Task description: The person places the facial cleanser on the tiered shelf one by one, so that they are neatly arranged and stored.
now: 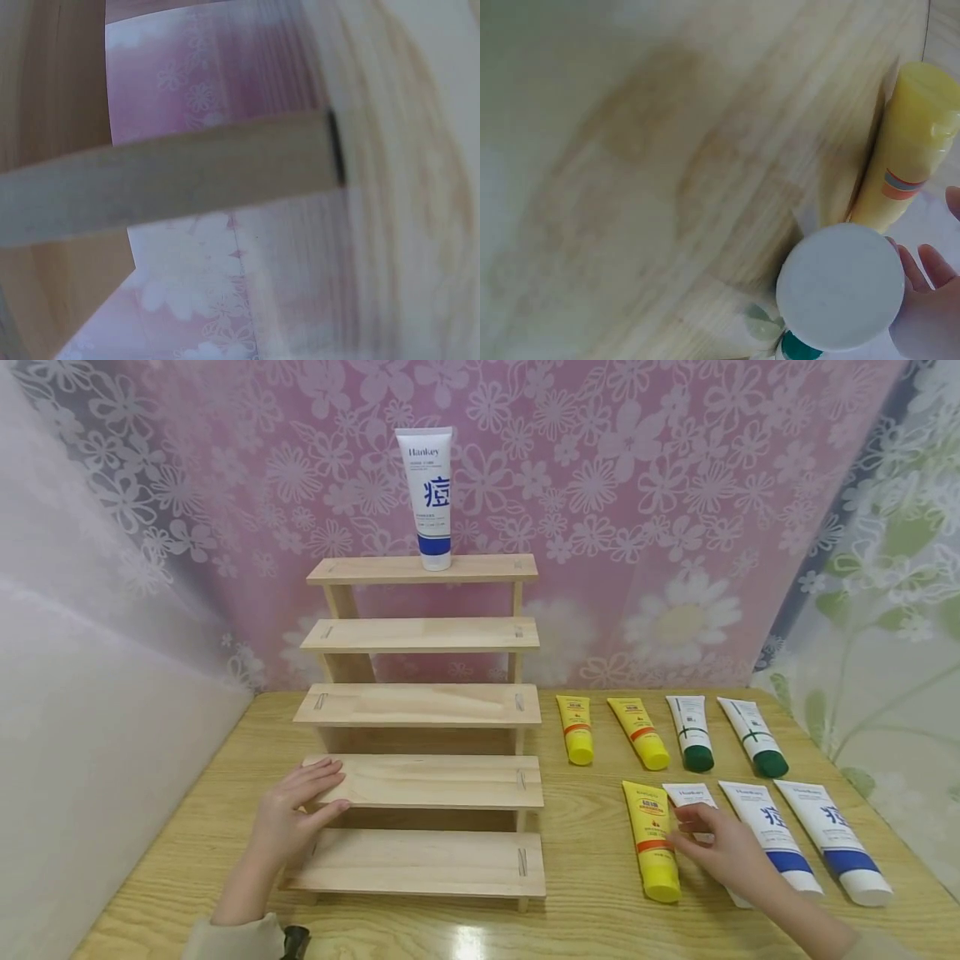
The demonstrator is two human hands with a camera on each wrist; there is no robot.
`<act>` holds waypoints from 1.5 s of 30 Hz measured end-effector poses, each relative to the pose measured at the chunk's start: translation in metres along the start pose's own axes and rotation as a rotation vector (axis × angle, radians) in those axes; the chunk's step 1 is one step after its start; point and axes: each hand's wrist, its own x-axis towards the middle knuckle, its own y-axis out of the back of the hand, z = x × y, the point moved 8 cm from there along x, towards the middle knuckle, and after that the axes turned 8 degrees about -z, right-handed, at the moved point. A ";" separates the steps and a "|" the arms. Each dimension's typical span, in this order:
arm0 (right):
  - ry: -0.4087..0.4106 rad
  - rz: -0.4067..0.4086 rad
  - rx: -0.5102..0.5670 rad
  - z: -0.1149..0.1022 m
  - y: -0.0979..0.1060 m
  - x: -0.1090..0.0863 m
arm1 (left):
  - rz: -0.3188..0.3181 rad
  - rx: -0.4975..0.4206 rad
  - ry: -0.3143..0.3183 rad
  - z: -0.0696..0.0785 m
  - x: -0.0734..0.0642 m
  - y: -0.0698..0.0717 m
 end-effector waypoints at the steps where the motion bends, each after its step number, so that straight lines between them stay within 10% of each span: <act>1: -0.009 -0.008 -0.003 0.001 -0.001 0.000 | -0.001 0.001 -0.001 0.000 0.000 0.000; 25: -0.283 -0.184 0.033 0.019 -0.019 0.007 | -0.011 -0.005 0.014 0.000 0.001 0.000; 45: -0.371 -0.284 0.281 0.022 -0.038 0.016 | 0.016 -0.025 -0.047 0.001 -0.001 -0.001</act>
